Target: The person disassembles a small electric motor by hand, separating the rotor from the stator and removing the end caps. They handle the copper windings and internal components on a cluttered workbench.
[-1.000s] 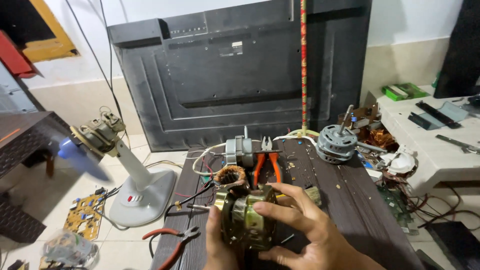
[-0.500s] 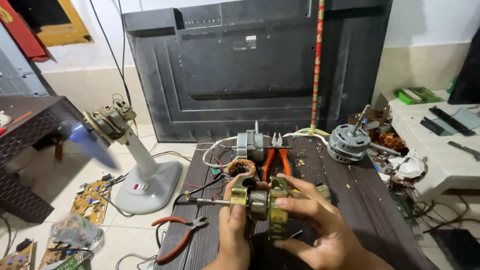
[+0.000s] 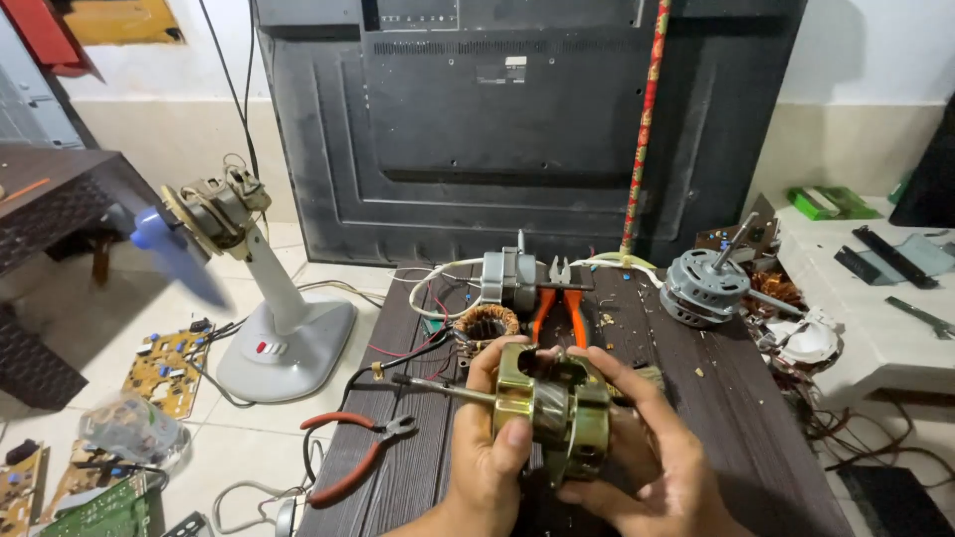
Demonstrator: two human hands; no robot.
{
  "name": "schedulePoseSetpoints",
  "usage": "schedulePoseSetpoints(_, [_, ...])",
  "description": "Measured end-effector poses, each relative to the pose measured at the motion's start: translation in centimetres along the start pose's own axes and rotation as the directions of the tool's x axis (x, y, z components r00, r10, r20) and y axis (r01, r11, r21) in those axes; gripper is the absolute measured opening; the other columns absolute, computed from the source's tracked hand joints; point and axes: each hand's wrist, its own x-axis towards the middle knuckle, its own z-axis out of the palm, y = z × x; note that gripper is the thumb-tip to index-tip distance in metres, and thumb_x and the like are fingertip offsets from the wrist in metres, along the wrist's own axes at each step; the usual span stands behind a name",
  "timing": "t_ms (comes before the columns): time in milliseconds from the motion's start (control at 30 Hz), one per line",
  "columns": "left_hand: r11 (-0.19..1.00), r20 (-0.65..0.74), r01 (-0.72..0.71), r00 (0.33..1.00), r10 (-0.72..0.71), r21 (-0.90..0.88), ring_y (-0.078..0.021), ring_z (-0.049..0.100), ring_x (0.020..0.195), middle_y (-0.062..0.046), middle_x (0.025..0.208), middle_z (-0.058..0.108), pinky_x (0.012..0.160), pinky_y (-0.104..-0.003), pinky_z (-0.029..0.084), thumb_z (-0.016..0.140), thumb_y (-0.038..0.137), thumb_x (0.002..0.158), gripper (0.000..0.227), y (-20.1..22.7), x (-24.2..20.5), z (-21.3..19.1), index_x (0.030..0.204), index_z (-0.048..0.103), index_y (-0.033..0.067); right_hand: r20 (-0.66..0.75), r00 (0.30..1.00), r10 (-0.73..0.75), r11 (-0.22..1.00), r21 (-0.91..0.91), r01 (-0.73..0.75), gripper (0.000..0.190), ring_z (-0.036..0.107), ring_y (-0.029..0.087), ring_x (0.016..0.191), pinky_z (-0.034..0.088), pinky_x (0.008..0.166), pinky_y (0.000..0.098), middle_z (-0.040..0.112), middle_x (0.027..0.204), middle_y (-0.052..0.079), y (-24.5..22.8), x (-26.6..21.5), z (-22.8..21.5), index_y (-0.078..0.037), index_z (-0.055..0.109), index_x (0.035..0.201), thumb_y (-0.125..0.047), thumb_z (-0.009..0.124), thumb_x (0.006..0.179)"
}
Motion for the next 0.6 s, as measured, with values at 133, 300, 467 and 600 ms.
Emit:
schedulePoseSetpoints(133, [1.0,0.035,0.0,0.999,0.001,-0.024,-0.0229,0.066,0.106,-0.013,0.12,0.066,0.092,-0.037,0.053,0.076,0.062,0.085,0.085,0.8,0.2,0.2,0.139,0.049,0.0025,0.064,0.996,-0.06,0.987,-0.142,0.069,0.098,0.059,0.027,0.138,0.048,0.112,0.0369,0.055,0.151,0.02,-1.1,0.3,-0.1,0.0,0.032,0.155,0.0,0.087,0.074])
schedulePoseSetpoints(300, [0.999,0.027,0.015,0.999,-0.016,0.033,-0.0263,0.067,0.107,-0.015,0.119,0.068,0.095,-0.041,0.055,0.075,0.063,0.083,0.086,1.3,0.4,0.2,0.139,0.053,0.001,0.192,0.924,-0.331,0.663,-0.649,0.372,0.091,0.052,0.032,0.144,0.04,0.121,0.0421,0.055,0.151,0.022,-1.8,1.2,-1.1,0.002,0.041,0.15,-0.041,0.079,0.08])
schedulePoseSetpoints(467, [1.0,0.055,0.01,0.998,-0.012,0.025,-0.0264,0.068,0.105,-0.015,0.117,0.069,0.094,-0.043,0.055,0.08,0.06,0.083,0.083,0.8,0.0,0.0,0.139,0.053,0.0042,0.242,0.913,-0.328,0.645,-0.649,0.403,0.093,0.048,0.037,0.147,0.037,0.122,0.0448,0.05,0.153,0.026,-1.3,1.1,-1.7,0.001,0.034,0.155,-0.032,0.081,0.082])
schedulePoseSetpoints(600, [0.999,0.038,-0.035,0.999,0.034,0.027,-0.0222,0.066,0.107,-0.013,0.117,0.069,0.095,-0.036,0.053,0.08,0.056,0.084,0.085,0.2,-0.3,0.1,0.14,0.051,-0.0001,0.212,0.931,-0.297,0.659,-0.66,0.361,0.093,0.049,0.036,0.147,0.035,0.123,0.045,0.05,0.152,0.023,-1.2,1.1,-1.8,-0.005,0.036,0.156,-0.028,0.084,0.08])
